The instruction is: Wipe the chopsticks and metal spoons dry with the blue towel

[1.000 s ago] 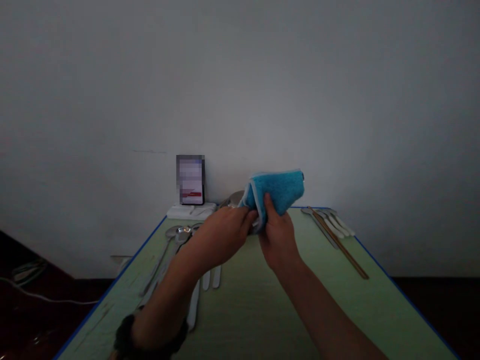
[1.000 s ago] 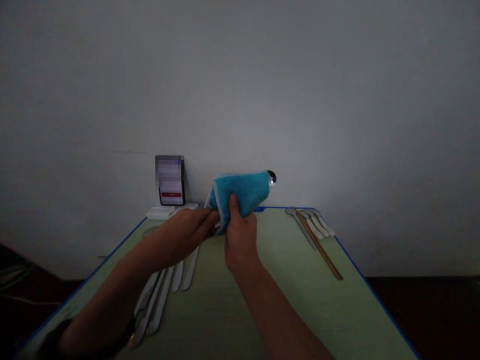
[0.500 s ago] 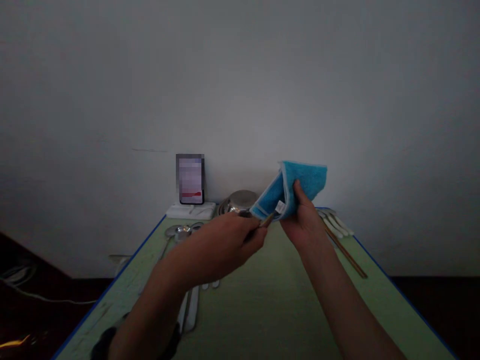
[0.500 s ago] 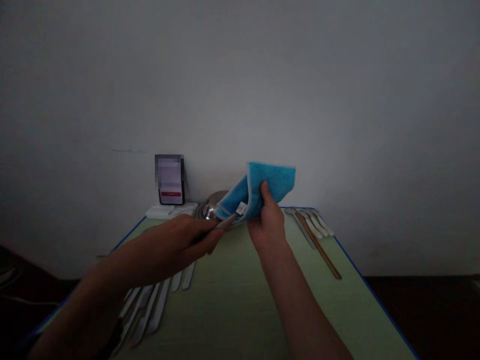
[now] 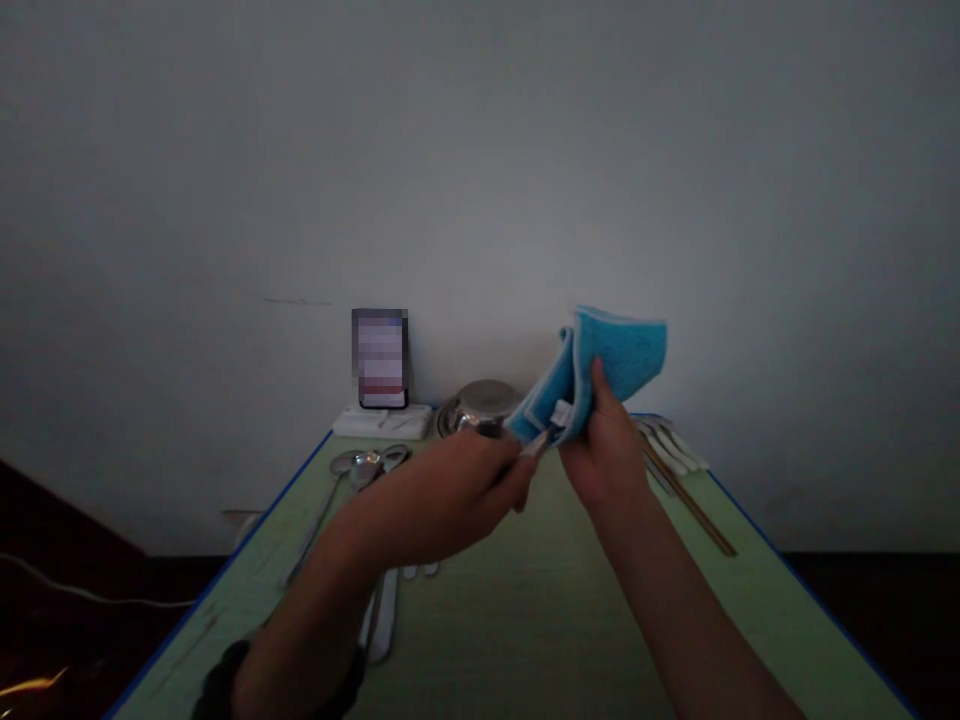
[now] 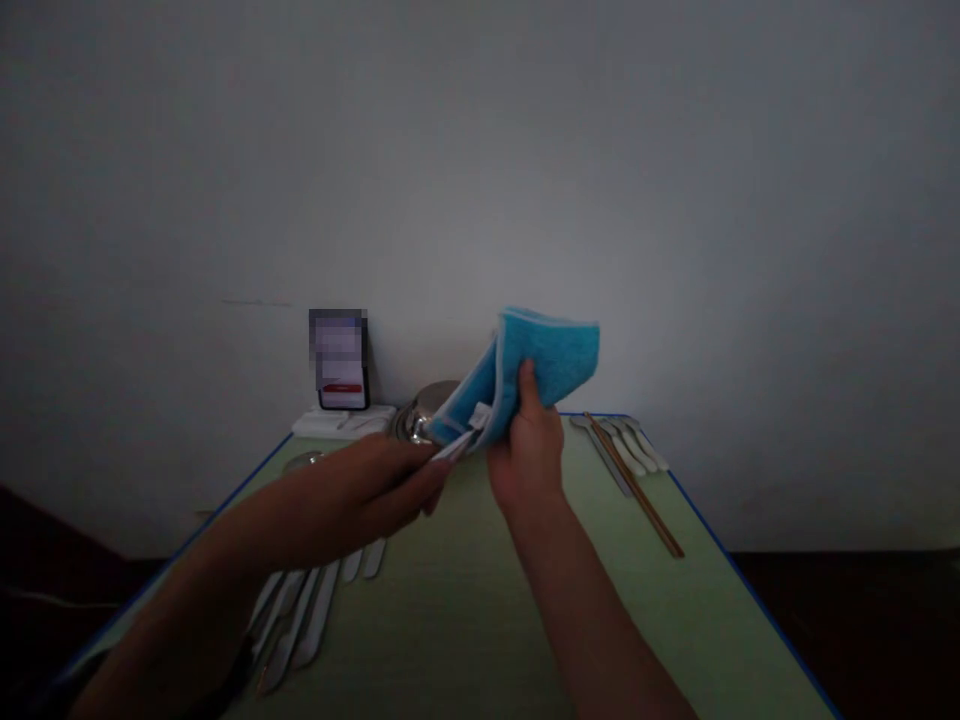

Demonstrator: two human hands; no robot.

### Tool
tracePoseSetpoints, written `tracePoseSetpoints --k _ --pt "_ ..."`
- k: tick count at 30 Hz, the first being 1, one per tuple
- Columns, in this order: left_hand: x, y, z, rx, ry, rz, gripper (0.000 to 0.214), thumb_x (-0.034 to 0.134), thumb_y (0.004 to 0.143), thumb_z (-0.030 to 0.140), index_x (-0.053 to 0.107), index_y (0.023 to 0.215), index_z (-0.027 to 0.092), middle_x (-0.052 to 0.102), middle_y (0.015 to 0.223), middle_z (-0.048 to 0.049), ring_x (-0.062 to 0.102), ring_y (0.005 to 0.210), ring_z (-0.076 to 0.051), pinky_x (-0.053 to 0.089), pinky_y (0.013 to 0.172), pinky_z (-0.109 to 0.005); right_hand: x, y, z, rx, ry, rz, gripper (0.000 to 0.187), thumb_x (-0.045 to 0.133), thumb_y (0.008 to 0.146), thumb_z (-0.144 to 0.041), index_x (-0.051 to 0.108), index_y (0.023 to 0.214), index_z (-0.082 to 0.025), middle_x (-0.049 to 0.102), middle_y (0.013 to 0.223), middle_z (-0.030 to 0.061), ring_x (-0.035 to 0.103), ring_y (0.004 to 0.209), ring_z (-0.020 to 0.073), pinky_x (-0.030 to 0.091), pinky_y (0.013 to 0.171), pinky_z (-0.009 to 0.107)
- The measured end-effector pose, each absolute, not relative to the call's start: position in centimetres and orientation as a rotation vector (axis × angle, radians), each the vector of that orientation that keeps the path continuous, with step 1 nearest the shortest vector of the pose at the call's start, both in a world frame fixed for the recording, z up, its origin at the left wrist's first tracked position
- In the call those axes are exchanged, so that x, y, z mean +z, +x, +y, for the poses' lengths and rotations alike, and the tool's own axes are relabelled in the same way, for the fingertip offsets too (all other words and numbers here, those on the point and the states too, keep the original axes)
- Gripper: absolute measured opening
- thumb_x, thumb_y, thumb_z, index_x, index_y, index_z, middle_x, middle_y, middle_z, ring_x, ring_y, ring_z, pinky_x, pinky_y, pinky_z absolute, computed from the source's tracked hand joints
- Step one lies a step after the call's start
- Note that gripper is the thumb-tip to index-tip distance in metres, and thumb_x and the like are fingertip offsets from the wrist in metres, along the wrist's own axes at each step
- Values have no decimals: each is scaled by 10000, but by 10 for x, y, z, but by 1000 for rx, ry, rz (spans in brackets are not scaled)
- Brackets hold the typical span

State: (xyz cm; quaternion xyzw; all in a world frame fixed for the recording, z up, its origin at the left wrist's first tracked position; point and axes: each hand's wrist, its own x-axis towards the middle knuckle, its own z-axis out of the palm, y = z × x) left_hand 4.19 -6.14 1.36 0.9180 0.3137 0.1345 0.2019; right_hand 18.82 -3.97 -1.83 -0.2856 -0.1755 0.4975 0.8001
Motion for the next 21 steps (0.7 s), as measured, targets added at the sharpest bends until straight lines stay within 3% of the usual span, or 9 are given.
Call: tracePoseSetpoints --k 3,10,16,21 --pt "8 49 -61 365 2619 833 239 352 874 239 516 714 170 555 646 16 513 581 -108 371 552 -219 -20 173 -45 1065 -657 -383 218 669 674 -355 639 776 -164 663 724 -21 595 583 86 536 735 273" --pt "18 30 -64 233 2538 890 327 314 892 337 473 655 176 471 555 42 430 484 -85 301 454 -205 -18 201 -36 1001 -609 -403 320 683 669 -307 625 953 -171 659 1027 32 628 869 142 531 794 290" --pt "23 15 -60 358 2383 1008 409 294 894 431 466 627 174 431 526 54 404 470 -76 301 459 -195 -14 219 -33 871 -573 -464 275 697 662 -261 631 920 -195 678 971 -8 633 847 118 530 782 270" --pt "18 21 -50 538 2388 1089 428 244 911 425 440 621 179 439 531 51 410 472 -81 303 475 -203 -20 198 -37 887 -609 -445 237 662 695 -282 632 909 -183 677 983 14 631 867 132 527 777 281"
